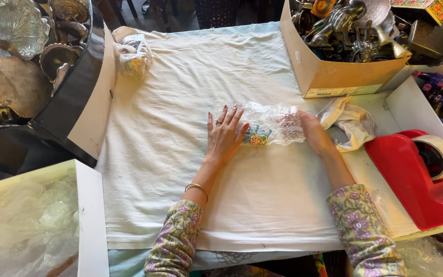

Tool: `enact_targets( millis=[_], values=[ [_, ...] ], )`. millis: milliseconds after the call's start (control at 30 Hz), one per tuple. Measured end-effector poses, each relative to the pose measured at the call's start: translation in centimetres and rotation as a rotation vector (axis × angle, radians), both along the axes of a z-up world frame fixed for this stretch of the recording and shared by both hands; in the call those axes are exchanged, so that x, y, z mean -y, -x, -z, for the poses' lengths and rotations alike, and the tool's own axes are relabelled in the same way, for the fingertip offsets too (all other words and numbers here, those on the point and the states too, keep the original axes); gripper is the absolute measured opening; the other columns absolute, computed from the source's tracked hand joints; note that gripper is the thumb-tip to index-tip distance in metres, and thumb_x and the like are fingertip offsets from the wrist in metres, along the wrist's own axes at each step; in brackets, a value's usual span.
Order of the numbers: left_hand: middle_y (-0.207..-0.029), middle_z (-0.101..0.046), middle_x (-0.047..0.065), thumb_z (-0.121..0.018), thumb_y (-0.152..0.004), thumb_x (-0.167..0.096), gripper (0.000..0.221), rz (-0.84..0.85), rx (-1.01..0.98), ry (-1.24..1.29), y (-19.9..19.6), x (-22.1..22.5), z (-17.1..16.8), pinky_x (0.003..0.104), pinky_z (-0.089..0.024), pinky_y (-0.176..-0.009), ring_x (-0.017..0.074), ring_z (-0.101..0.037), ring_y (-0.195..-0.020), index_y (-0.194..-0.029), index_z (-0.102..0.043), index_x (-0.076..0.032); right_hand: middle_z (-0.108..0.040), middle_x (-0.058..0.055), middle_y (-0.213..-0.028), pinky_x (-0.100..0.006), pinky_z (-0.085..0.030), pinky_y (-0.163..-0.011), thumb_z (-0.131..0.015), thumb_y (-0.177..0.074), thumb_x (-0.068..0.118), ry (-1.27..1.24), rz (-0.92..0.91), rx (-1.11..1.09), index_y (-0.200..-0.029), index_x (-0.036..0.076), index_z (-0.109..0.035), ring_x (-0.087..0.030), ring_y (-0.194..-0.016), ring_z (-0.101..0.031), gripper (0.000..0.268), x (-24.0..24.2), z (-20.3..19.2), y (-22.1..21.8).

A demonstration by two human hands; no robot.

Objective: The person wraps a small colorful figurine in bubble wrap on a white cloth-covered table. They use a red tape dispenser to apply tape and blue scissors to trim the excess bubble wrap. The wrapped item is then placed into a white box.

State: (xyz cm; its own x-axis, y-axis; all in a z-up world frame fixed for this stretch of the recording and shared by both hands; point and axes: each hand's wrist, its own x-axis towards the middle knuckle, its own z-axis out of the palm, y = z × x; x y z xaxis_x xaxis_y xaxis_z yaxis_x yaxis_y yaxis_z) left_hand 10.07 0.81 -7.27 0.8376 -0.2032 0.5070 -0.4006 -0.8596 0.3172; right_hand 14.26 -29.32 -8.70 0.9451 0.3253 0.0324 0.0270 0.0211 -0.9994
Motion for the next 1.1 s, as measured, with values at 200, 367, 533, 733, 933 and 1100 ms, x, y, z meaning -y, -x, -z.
enact_targets(
  millis=[200,367,533,733,933,1100],
  values=[
    [-0.158,-0.047,0.016,-0.054,-0.104,-0.056,0.063,-0.210,0.124,0.145,-2.1,-1.0,2.9,0.056,-0.022,-0.121,0.0347,-0.037,-0.149,-0.152,-0.048,-0.015,-0.076,-0.008,-0.110,-0.027,-0.051,-0.091,-0.035,-0.108,0.059,-0.197,-0.036,-0.028,-0.106,0.004,-0.075,-0.016,-0.104,-0.069,0.069,1.1,-2.1,1.3],
    [-0.148,-0.057,0.013,-0.060,-0.100,-0.053,0.072,-0.289,-0.104,0.548,-1.1,-2.1,-0.8,0.048,-0.044,-0.104,0.0227,-0.058,-0.127,-0.154,-0.037,-0.011,-0.074,-0.009,-0.108,-0.028,-0.051,-0.088,-0.073,-0.094,0.026,0.208,0.045,0.116,-0.110,0.001,-0.075,-0.013,-0.098,-0.064,0.030,-0.5,-2.8,1.8],
    [-0.104,-0.081,-0.001,-0.077,-0.087,-0.031,0.074,-0.341,-0.200,0.726,-2.9,-3.5,0.2,0.052,-0.032,-0.112,0.0144,-0.077,-0.097,-0.151,-0.043,-0.019,-0.076,-0.007,-0.104,-0.025,-0.056,-0.089,-0.068,-0.099,0.016,0.104,0.271,0.309,-0.110,-0.003,-0.072,-0.010,-0.094,-0.071,0.022,0.0,0.8,-0.6],
    [-0.111,-0.077,-0.004,-0.079,-0.081,-0.044,0.077,-0.313,-0.313,0.682,-3.1,-5.5,-0.4,0.054,-0.030,-0.110,0.0148,-0.074,-0.097,-0.146,-0.047,-0.017,-0.075,-0.009,-0.105,-0.026,-0.056,-0.085,-0.066,-0.102,0.041,0.119,0.378,0.262,-0.120,-0.003,-0.070,-0.013,-0.093,-0.070,0.048,-0.9,0.0,-0.2],
    [-0.099,-0.076,0.003,-0.087,-0.074,-0.055,0.099,-0.327,-0.357,0.352,-1.1,-4.1,-3.7,0.051,-0.031,-0.111,0.0189,-0.065,-0.101,-0.150,-0.040,-0.012,-0.072,-0.022,-0.109,-0.045,-0.051,-0.090,-0.067,-0.098,0.053,0.864,0.440,0.427,-0.125,0.007,-0.072,-0.033,-0.104,-0.063,0.053,-3.5,-1.4,1.4],
    [-0.096,-0.079,0.003,-0.088,-0.074,-0.041,0.090,-0.225,-0.222,0.389,-2.2,-4.2,-1.0,0.051,-0.036,-0.105,0.0187,-0.069,-0.099,-0.148,-0.044,-0.013,-0.071,-0.018,-0.119,-0.053,-0.045,-0.086,-0.077,-0.086,0.038,1.000,0.456,0.779,-0.129,0.008,-0.065,-0.038,-0.107,-0.061,0.054,-4.6,-1.4,1.5]
  ],
)
